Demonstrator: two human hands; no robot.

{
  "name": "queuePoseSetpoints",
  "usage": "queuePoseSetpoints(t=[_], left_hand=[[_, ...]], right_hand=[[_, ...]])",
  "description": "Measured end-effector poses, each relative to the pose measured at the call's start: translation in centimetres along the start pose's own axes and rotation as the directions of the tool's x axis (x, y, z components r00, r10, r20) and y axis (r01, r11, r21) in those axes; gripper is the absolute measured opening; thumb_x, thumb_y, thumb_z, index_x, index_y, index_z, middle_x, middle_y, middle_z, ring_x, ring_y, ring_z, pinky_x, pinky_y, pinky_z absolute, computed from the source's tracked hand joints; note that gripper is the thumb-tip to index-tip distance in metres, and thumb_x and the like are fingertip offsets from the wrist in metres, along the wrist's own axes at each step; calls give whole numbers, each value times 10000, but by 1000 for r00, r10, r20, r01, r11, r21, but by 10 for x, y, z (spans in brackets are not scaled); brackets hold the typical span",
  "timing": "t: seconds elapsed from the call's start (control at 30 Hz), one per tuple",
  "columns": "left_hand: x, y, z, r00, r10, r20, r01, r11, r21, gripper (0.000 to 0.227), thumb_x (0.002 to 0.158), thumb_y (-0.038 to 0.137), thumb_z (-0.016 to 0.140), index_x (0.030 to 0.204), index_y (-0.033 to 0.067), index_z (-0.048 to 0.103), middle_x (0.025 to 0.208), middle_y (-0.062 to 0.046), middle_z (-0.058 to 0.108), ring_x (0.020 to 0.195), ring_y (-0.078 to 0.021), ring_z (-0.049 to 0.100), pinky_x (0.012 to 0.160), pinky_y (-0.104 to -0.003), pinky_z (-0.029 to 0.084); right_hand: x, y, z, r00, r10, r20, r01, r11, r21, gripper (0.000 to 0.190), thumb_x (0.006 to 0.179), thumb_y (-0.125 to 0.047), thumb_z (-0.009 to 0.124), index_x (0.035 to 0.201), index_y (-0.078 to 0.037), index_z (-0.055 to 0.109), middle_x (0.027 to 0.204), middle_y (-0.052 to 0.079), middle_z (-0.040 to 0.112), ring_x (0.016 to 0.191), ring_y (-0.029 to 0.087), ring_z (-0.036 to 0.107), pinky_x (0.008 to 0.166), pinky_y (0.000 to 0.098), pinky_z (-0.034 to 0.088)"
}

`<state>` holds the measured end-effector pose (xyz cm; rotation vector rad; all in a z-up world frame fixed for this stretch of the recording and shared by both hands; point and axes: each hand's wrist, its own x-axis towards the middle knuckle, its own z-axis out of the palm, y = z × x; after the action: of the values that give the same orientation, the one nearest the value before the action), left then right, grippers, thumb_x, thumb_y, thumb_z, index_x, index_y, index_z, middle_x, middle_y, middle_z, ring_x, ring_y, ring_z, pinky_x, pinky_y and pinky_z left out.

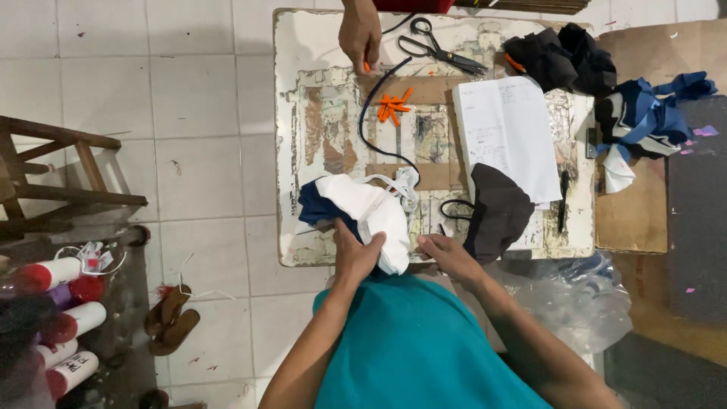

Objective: The person assembles a shoe by inserting a black insole into a blue and white shoe upper, then threading a white lace through the eyelets. They also handle a black fabric piece and mark an orange plastic piece on a dark board with a pen before returning to the shoe.

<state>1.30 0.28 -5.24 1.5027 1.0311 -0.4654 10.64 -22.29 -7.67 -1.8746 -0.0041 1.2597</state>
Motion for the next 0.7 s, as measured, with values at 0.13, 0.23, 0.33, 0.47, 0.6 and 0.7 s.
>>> queuePoseSetpoints(t=[0.13,0.23,0.33,0.47,0.6,0.7], left_hand=[[11,-1,-5,1000,-2,0,2,993,-121,1226,841,575,715,1663,119,-71,1657,-308,90,1519,-485,250,1194,-606,322],[19,-3,-7,999,-18,31,25,971,-237,1233,856,575,727,1669,118,-80,1668,-321,54,1547,-470,191,1200,-602,299],[19,-5,-2,1000,-16,17,19,972,-234,1271,829,610,744,1669,135,-82,1664,-338,66,1530,-491,233,1187,-602,333],[-9,5,-6,997,76,-2,-74,960,-270,1187,887,519,731,1655,83,-63,1613,-409,85,1477,-590,252,1127,-689,352],[-43,16,-20,990,131,53,-109,945,-309,1159,922,496,707,1641,32,-74,1609,-437,26,1503,-598,152,1112,-735,340],[-44,-1,-18,966,260,-4,-250,924,-291,1094,951,531,680,1628,21,-14,1640,-339,105,1506,-508,246,1190,-668,360]], right_hand=[[-7,-50,49,978,201,46,-200,873,445,927,940,-670,628,1542,-3,403,1380,288,556,1117,352,641,880,514,579],[-2,-68,65,959,180,219,-283,653,702,926,892,-746,575,1486,-40,498,1379,225,624,1103,398,642,919,575,544],[0,-85,71,946,236,223,-317,522,792,859,860,-678,647,1421,-29,586,1414,177,630,1275,370,613,1087,592,463],[12,-80,77,925,328,189,-327,440,836,467,813,-455,788,1053,-56,763,1056,154,781,975,304,754,911,440,584],[-2,-89,73,945,279,170,-293,495,818,284,843,-358,744,854,-75,746,813,122,771,752,259,769,713,355,605],[42,-22,48,933,310,182,-320,487,813,327,844,-317,748,1010,-35,756,965,187,788,897,327,776,852,436,611]])
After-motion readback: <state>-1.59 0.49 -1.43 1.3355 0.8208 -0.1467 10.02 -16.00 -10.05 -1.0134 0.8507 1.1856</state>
